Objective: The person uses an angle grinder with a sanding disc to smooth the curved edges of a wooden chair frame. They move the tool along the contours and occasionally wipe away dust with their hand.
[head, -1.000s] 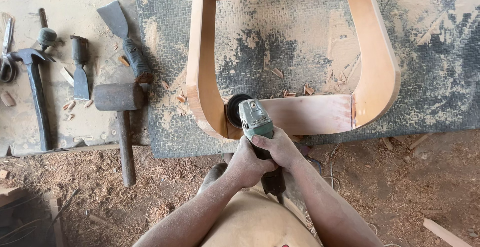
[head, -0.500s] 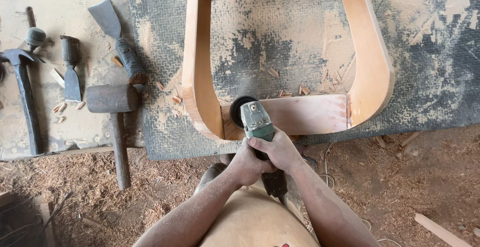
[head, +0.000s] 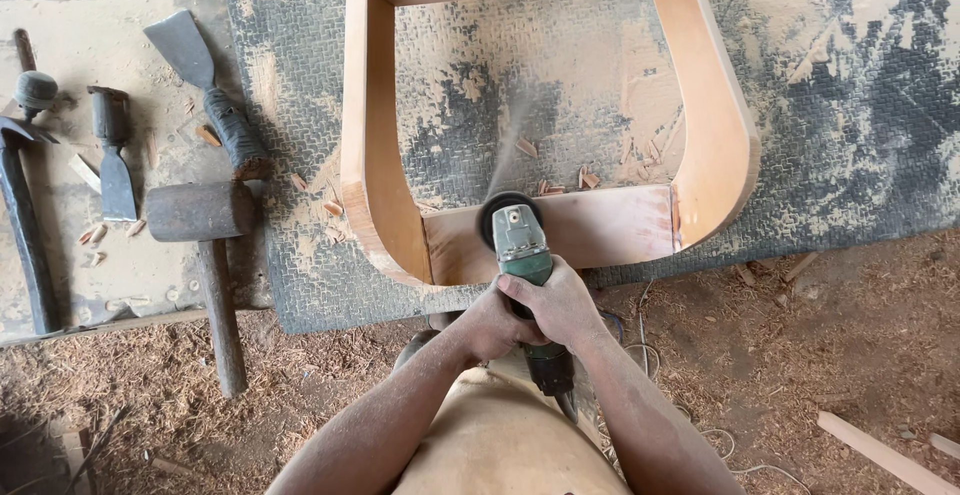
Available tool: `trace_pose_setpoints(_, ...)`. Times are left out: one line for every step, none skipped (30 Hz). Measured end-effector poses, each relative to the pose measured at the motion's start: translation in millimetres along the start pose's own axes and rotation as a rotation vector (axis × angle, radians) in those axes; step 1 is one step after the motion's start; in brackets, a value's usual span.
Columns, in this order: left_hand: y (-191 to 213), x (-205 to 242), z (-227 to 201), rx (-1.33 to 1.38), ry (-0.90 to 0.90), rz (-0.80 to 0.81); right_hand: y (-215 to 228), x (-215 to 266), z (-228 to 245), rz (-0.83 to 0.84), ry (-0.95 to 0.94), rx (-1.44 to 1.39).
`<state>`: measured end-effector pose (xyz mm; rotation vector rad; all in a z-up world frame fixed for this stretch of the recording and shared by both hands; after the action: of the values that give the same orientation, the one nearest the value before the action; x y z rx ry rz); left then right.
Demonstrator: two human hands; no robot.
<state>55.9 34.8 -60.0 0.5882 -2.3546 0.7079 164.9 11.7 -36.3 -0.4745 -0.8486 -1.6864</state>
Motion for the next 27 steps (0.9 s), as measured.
trace_pose_setpoints(-0.9, -3.8, 0.3, -0.013, -0.015, 0.048, 3.8, 1.6, -2.6, -0.051, -0.017, 0.050)
trace_pose_setpoints(-2.3, -6.6, 0.1, -0.026, -0.030, 0.097, 7.2, 3.6, -5.8, -0.102, -0.033, 0.100)
trace_pose_setpoints(-4.3, -8.2, -0.8, -0.039, -0.047, 0.144, 10.7, 5.0, -9.2, -0.153, -0.047, 0.151)
trace_pose_setpoints(-2.5, -8.8, -1.8, -0.036, -0.051, 0.111, 10.3, 6.3, -10.3, -0.159, 0.003, 0.093)
trace_pose_setpoints(-1.4, -8.3, -4.7, -0.035, -0.058, 0.075, 10.4, 6.4, -10.6, -0.164, 0.057, 0.036)
trace_pose_setpoints(-1.5, -6.4, -8.7, -0.033, -0.065, 0.040, 11.7, 4.5, -10.3, -0.169, 0.110, -0.022)
trace_pose_setpoints(1.1, -1.1, -11.3, -0.086, -0.054, -0.045, 7.9, 0.8, -11.6, -0.105, 0.132, -0.140)
trace_pose_setpoints(2.5, 5.9, -14.4, -0.139, -0.042, -0.130, 4.3, -3.0, -12.6, -0.040, 0.154, -0.257)
trace_pose_setpoints(4.4, 13.9, -17.8, -0.192, -0.028, -0.216, -1.4, -5.8, -13.6, 0.026, 0.172, -0.375)
trace_pose_setpoints(5.5, 21.3, -21.5, -0.204, -0.008, -0.266, -8.5, -9.6, -14.8, 0.087, 0.167, -0.454)
trace_pose_setpoints(6.5, 28.5, -25.4, -0.217, 0.012, -0.314, -15.1, -13.7, -14.9, 0.147, 0.160, -0.533)
trace_pose_setpoints(8.6, 34.5, -30.0, -0.229, 0.032, -0.362, -21.3, -16.6, -14.6, 0.207, 0.154, -0.612)
trace_pose_setpoints(10.5, 38.4, -35.4, -0.242, 0.042, -0.388, -25.3, -19.5, -14.8, 0.228, 0.144, -0.611)
trace_pose_setpoints(13.2, 42.5, -39.8, -0.255, 0.053, -0.413, -30.0, -22.3, -14.2, 0.248, 0.134, -0.610)
trace_pose_setpoints(15.3, 46.7, -42.7, -0.265, 0.066, -0.437, -34.1, -23.8, -14.2, 0.268, 0.121, -0.609)
trace_pose_setpoints(17.2, 50.1, -44.4, -0.289, 0.085, -0.450, -37.0, -25.5, -12.3, 0.284, 0.135, -0.601)
trace_pose_setpoints(18.9, 52.4, -45.6, -0.314, 0.104, -0.460, -38.7, -27.1, -10.5, 0.296, 0.148, -0.593)
trace_pose_setpoints(20.5, 54.1, -46.3, -0.338, 0.122, -0.469, -40.2, -28.5, -8.6, 0.308, 0.162, -0.585)
trace_pose_setpoints(20.3, 54.7, -48.3, -0.324, 0.094, -0.470, -40.8, -29.0, -7.6, 0.318, 0.170, -0.575)
trace_pose_setpoints(20.2, 55.2, -50.1, -0.309, 0.067, -0.472, -41.3, -29.2, -6.6, 0.328, 0.179, -0.564)
trace_pose_setpoints(20.7, 55.6, -52.3, -0.296, 0.038, -0.475, -41.8, -30.0, -4.6, 0.339, 0.190, -0.554)
trace_pose_setpoints(20.7, 55.5, -50.5, -0.307, 0.079, -0.462, -42.1, -30.6, -4.7, 0.334, 0.172, -0.534)
trace_pose_setpoints(20.8, 55.2, -48.9, -0.318, 0.120, -0.450, -42.2, -30.9, -4.6, 0.329, 0.154, -0.514)
trace_pose_setpoints(20.6, 55.1, -46.9, -0.329, 0.160, -0.437, -42.1, -30.7, -4.8, 0.323, 0.136, -0.495)
trace_pose_setpoints(20.4, 55.2, -47.0, -0.315, 0.155, -0.433, -42.6, -29.9, -4.1, 0.325, 0.134, -0.494)
trace_pose_setpoints(20.9, 55.0, -47.0, -0.301, 0.150, -0.428, -43.3, -30.0, -3.0, 0.328, 0.131, -0.494)
trace_pose_setpoints(21.0, 54.6, -47.0, -0.288, 0.146, -0.422, -43.5, -30.0, -2.1, 0.328, 0.128, -0.495)
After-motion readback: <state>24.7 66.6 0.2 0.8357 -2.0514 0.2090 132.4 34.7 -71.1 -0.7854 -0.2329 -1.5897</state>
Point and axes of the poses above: each hand's wrist, its own x-axis away from the middle knuckle, its own y-axis out of the back of the hand, z = x × y, the point moved 6 cm from there along -x, towards the middle knuckle, and after that the axes turned 4 degrees about y, right-handed, at the moved point
